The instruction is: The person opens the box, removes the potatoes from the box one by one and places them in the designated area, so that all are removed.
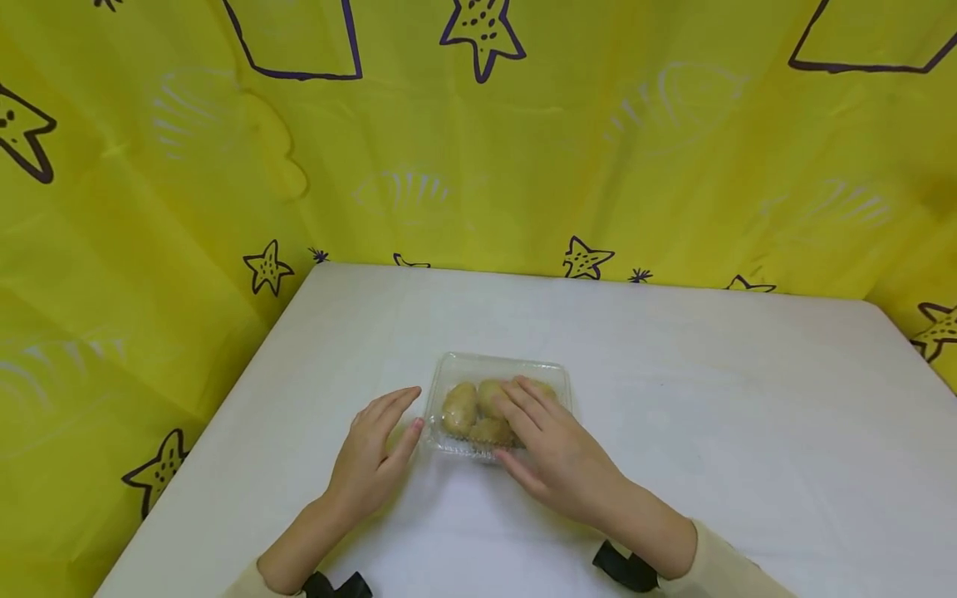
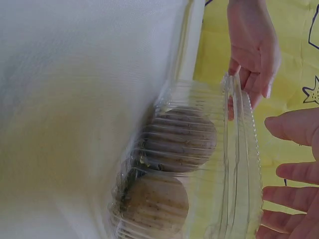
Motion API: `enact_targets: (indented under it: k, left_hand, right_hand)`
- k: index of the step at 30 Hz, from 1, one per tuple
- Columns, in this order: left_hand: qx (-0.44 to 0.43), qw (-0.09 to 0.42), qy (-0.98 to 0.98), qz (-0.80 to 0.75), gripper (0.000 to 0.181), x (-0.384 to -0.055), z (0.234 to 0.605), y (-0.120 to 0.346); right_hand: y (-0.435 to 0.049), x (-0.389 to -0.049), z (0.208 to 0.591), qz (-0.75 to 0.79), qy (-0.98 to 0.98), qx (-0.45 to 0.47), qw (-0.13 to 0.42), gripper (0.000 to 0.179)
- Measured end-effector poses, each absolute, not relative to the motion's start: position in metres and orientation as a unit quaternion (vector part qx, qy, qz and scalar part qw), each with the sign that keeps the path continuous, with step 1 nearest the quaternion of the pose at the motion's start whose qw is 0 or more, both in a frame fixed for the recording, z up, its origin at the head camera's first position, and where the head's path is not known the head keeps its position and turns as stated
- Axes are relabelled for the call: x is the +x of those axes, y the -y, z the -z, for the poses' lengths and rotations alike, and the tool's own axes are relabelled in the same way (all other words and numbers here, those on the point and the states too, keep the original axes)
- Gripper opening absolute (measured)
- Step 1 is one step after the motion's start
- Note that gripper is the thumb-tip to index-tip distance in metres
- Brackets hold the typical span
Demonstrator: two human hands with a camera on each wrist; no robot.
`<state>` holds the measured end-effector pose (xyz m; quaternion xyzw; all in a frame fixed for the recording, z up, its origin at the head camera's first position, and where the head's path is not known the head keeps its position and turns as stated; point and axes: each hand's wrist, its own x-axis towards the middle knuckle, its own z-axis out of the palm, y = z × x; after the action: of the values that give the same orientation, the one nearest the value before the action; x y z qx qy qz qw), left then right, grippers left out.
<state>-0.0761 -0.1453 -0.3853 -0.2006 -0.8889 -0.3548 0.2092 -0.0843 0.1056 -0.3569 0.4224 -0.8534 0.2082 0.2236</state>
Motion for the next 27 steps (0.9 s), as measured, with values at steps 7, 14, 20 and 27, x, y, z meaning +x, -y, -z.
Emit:
enact_targets:
  k: [7,14,20,27]
  left_hand:
    - [-0.156,0.164,0.852,0.471,0.028,-0.0762,0.3901,0.1443]
    - [-0.001,-0.05,0.708,0.705,0.03,-0.0813,0.3903,0.1466]
    - [0.043,-0.137,0.657,0.74,0.036,-0.084,0.3886,0.1497]
    - [0.03,-0.161,0.644,0.747,0.03,-0.0837,0.3923,0.1514]
  right_hand:
    - [-0.1,-0.0853,0.358,-0.179,0.866,0.42,0.204,0.058]
    - [-0.1002,-0.0882,0.3601,-0.189,0.858,0.43,0.207,0.064]
    - [-0.1032,-0.09,0.3631,-0.187,0.849,0.443,0.218,0.069]
    - [-0.1058,-0.0895,0.3631,-0.176,0.854,0.444,0.208,0.072]
